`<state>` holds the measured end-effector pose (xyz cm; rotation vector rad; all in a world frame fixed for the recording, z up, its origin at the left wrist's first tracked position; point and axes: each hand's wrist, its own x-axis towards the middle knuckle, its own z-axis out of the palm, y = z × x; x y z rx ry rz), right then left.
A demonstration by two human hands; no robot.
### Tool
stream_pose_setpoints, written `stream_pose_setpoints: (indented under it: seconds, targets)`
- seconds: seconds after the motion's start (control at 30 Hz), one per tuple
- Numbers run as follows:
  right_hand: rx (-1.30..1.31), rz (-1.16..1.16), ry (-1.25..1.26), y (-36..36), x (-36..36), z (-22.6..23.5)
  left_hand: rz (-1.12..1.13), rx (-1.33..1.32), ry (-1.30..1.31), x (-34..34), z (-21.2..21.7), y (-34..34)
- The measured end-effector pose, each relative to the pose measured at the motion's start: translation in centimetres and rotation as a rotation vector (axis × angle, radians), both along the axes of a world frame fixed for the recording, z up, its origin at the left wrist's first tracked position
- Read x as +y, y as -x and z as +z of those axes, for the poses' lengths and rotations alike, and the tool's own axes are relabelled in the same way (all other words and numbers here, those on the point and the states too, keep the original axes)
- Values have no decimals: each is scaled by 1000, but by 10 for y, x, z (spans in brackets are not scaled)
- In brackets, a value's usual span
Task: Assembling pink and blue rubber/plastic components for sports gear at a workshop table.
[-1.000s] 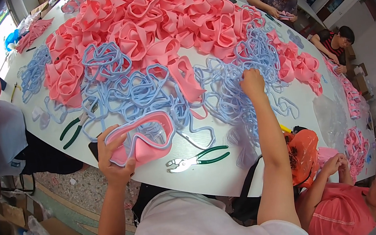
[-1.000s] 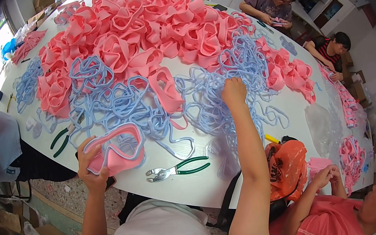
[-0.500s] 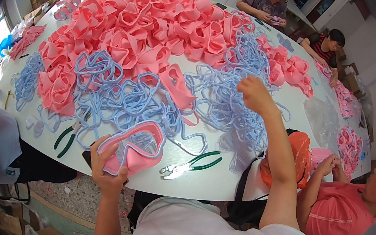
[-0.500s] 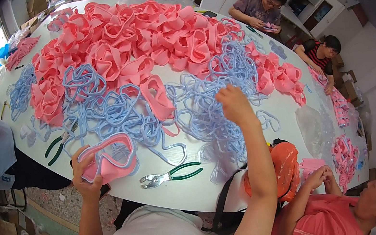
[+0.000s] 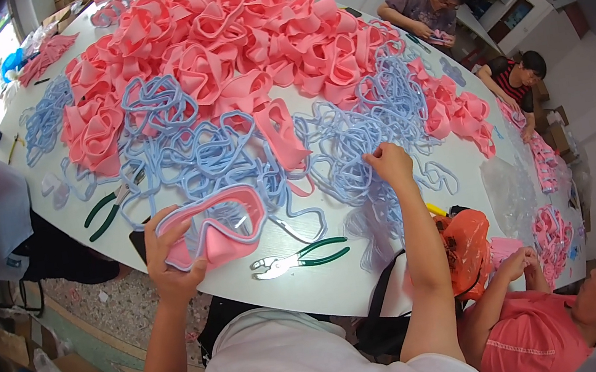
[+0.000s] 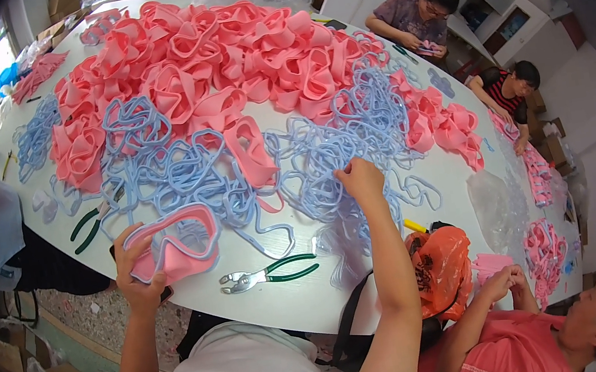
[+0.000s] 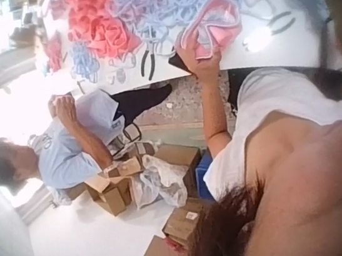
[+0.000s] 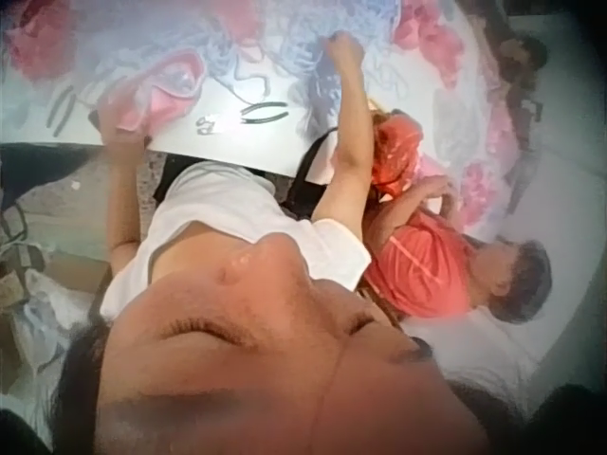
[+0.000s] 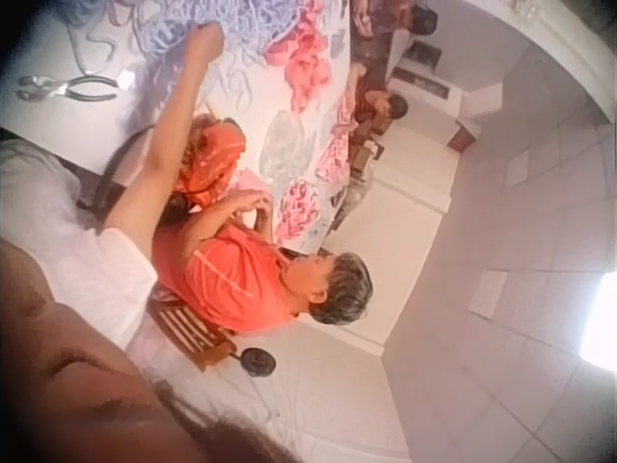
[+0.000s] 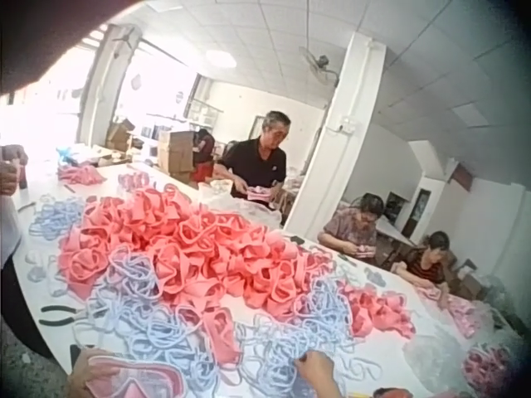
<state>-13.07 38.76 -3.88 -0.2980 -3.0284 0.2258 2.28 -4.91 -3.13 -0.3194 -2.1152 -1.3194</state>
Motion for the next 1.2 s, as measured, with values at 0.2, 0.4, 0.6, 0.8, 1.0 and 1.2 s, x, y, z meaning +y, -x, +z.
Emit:
stream_pose_setpoints:
  seconds: [0.2,0.4,0.6,0.8,1.0,1.2]
  targets:
    - [303,102,265,-9,-14,34,-58,93,84,2,1,3]
    - [521,1129,367,-75,-144,120,-202,138,120,19,-14,5]
    - [484,1340,72,-91,-188,119,-272,280,175,36,1,6]
    - [321,1342,328,-93,-190,119,-321,400,190,29,5,-4]
    - [196,1352,478,-94,-186,125,-297,504,232,33,-3,-9]
    - [190,1370,343,-95,-179,118,-384,426,282,22,9,-3]
